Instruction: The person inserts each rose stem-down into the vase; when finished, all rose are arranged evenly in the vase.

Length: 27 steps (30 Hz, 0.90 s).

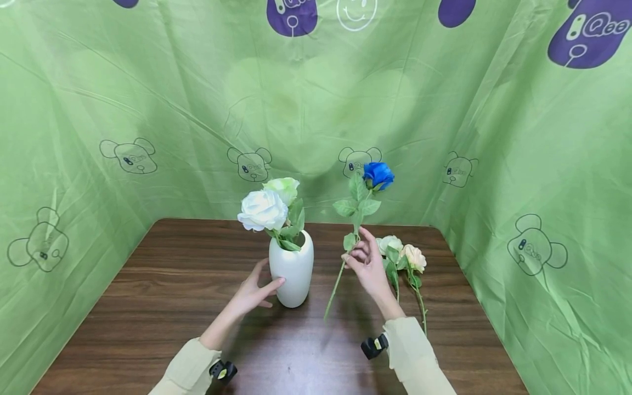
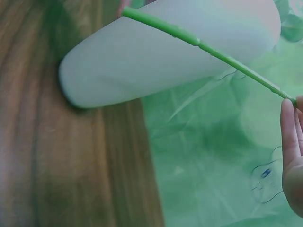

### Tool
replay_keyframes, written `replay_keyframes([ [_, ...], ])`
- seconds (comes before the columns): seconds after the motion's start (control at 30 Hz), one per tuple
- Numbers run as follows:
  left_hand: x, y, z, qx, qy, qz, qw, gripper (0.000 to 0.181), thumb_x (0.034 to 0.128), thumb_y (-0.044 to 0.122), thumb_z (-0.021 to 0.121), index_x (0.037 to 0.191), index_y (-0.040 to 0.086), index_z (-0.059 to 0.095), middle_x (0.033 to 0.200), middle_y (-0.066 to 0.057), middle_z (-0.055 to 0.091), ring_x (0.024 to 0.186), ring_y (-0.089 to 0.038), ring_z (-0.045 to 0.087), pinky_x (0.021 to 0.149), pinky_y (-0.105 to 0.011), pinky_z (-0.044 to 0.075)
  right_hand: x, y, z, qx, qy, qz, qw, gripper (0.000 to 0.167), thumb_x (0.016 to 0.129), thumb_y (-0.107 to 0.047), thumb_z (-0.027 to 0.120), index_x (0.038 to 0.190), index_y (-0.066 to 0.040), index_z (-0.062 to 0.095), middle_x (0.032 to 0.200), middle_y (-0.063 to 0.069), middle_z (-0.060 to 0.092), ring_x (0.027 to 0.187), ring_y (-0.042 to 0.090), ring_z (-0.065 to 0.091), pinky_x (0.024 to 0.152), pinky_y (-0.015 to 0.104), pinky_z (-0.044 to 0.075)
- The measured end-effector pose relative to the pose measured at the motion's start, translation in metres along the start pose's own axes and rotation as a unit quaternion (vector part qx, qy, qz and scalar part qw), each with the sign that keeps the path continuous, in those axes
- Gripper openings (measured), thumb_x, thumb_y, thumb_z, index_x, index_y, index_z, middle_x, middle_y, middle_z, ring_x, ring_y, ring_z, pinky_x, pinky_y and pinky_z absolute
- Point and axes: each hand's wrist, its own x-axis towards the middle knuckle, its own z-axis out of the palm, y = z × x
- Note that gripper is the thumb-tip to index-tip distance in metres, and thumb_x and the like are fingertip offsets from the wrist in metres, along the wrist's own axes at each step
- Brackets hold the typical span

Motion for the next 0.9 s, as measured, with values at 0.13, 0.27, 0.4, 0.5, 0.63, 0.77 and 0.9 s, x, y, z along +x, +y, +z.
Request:
replay_keyframes([
  [0.13,-0.001,0.001,0.000,0.002,-0.001,-0.003,1.0000,0.081,0.0762,0.045,0.065,0.138,0.016,0.022,0.129,-0.028,0.035,0.086,-0.040,0.057,0.048,-0.033,0.053,0.011,-0.018,0.009,0.014,0.027,-0.008,0.9995,0.068,0.077,0.022,0.050,0.134,-0.004,0.024,0.097,0.013,0.053,0.076,0.020,0.059,0.061,0.031,0.054],
  [0.27,0.000,0.002,-0.001,0.000,-0.004,-0.003,1.0000,0.078,0.0785,0.039,0.065,0.138,0.014,0.021,0.129,-0.030,0.034,0.082,-0.041,0.057,0.047,-0.034,0.053,0.025,-0.036,0.020,0.046,0.063,-0.018,0.9968,0.069,0.076,0.024,0.048,0.134,-0.005,0.024,0.097,0.014,0.053,0.076,0.020,0.059,0.062,0.029,0.053],
  [0.4,0.000,0.002,-0.001,0.000,-0.004,0.000,1.0000,0.076,0.0796,0.036,0.065,0.138,0.012,0.021,0.128,-0.030,0.034,0.079,-0.040,0.058,0.047,-0.035,0.053,0.041,-0.054,0.030,0.093,0.105,-0.038,0.9893,0.070,0.075,0.024,0.049,0.133,-0.007,0.024,0.099,0.017,0.051,0.076,0.020,0.057,0.063,0.027,0.053],
  [0.5,-0.001,0.003,0.000,0.003,0.000,-0.001,1.0000,0.077,0.0778,0.040,0.065,0.137,0.015,0.023,0.128,-0.027,0.035,0.082,-0.039,0.058,0.047,-0.034,0.053,0.053,-0.065,0.035,0.117,0.128,-0.065,0.9827,0.069,0.076,0.022,0.050,0.132,-0.008,0.024,0.100,0.017,0.050,0.076,0.021,0.057,0.062,0.026,0.053],
  [0.63,-0.001,0.002,0.001,0.005,0.003,0.001,1.0000,0.080,0.0757,0.046,0.065,0.137,0.017,0.023,0.129,-0.026,0.035,0.085,-0.040,0.057,0.048,-0.036,0.053,0.068,-0.077,0.042,0.126,0.147,-0.106,0.9754,0.065,0.077,0.020,0.052,0.130,-0.008,0.026,0.100,0.018,0.050,0.077,0.023,0.057,0.061,0.027,0.052],
  [0.77,-0.001,0.001,0.000,0.004,0.003,0.000,1.0000,0.081,0.0748,0.047,0.065,0.137,0.018,0.023,0.129,-0.026,0.035,0.085,-0.041,0.056,0.052,-0.041,0.053,0.080,-0.083,0.048,0.129,0.150,-0.143,0.9698,0.065,0.077,0.018,0.054,0.129,-0.009,0.027,0.100,0.019,0.050,0.078,0.024,0.057,0.061,0.028,0.052],
  [0.9,-0.001,0.001,0.000,0.003,0.002,-0.003,1.0000,0.081,0.0745,0.047,0.066,0.137,0.019,0.023,0.129,-0.024,0.036,0.085,-0.041,0.056,0.053,-0.043,0.053,0.088,-0.080,0.054,0.090,0.137,-0.172,0.9712,0.066,0.076,0.018,0.055,0.130,-0.006,0.027,0.100,0.019,0.050,0.078,0.024,0.056,0.063,0.029,0.052],
])
